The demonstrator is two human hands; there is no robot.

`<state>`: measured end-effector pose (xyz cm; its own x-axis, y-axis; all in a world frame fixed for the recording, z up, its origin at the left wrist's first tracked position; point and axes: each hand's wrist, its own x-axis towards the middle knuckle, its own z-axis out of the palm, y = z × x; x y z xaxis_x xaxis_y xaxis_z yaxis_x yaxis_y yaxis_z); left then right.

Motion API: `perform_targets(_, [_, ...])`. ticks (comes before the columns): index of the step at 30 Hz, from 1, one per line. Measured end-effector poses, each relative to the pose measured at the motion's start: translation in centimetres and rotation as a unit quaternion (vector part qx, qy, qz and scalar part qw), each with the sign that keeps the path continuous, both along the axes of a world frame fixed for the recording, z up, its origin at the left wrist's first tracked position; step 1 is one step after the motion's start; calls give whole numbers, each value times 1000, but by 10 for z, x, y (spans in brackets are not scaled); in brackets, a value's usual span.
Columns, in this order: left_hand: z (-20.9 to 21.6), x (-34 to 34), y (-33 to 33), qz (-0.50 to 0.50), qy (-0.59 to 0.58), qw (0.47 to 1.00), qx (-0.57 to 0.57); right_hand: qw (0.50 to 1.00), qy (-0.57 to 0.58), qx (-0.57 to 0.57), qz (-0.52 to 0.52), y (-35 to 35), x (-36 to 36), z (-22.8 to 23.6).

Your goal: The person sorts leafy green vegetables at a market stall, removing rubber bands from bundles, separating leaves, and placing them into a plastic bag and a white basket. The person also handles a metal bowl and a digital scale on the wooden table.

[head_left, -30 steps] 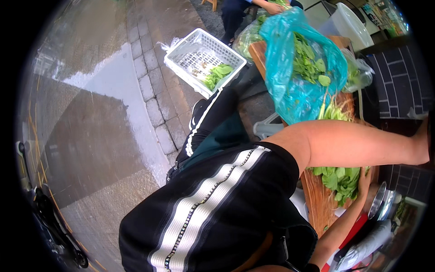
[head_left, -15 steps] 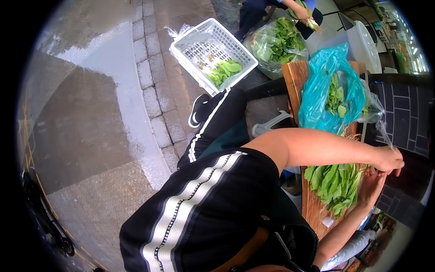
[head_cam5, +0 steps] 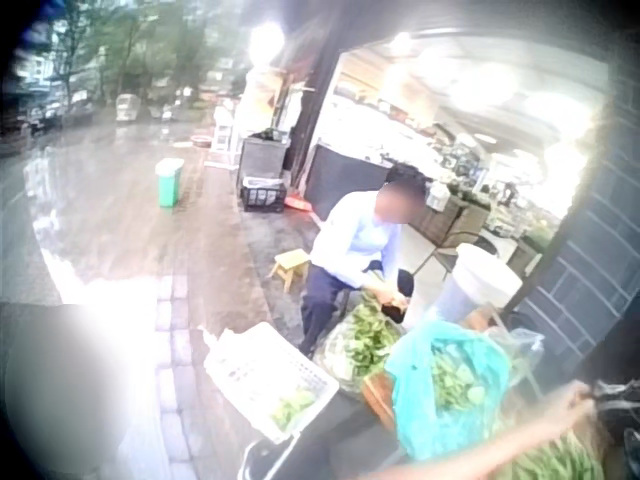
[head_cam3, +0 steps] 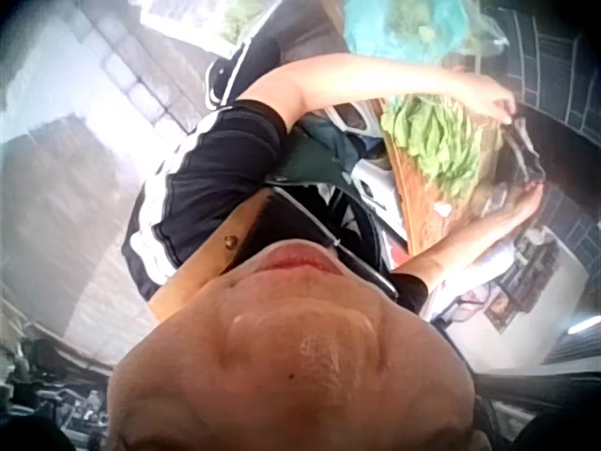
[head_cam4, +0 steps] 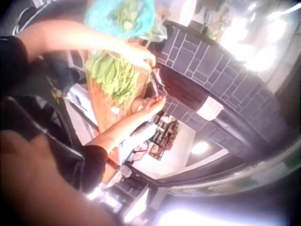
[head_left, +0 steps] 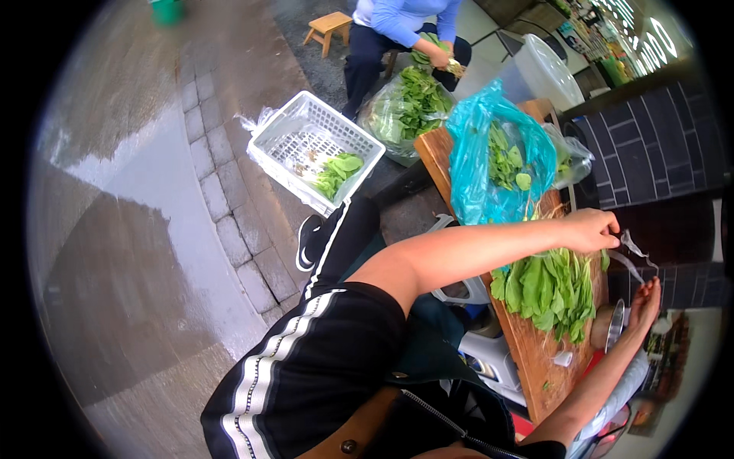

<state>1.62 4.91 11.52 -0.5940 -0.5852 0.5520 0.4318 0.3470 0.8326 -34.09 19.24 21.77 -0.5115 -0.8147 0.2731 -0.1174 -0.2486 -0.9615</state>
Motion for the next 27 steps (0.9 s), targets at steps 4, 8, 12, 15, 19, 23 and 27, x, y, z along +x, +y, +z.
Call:
perform_targets(4, [-16, -5, 13, -55, -49, 996, -48, 973, 92, -46, -206, 80, -132, 35])
perform_targets(8, [-43, 20, 6, -9, -111, 992, -57, 917, 227, -23, -326, 65, -128, 41])
perform_targets(12, [-65, 26, 6, 70, -104, 987, -102, 892, 350, 168, -233, 55, -69, -2])
perform_targets(15, [-67, 27, 17, 88, -183, 958, -203, 710, 601, 292, -223, 66, -30, -45])
perform_targets(19, [-85, 23, 36, 76, -241, 928, -275, 822, 469, 258, -194, 20, 44, -59])
perform_targets(23, [-112, 17, 62, 136, -292, 880, -349, 854, 466, 229, -31, -48, 123, -106])
perform_targets(27, [-109, 9, 80, 163, -268, 883, -350, 803, 571, 172, -21, -66, 184, -158])
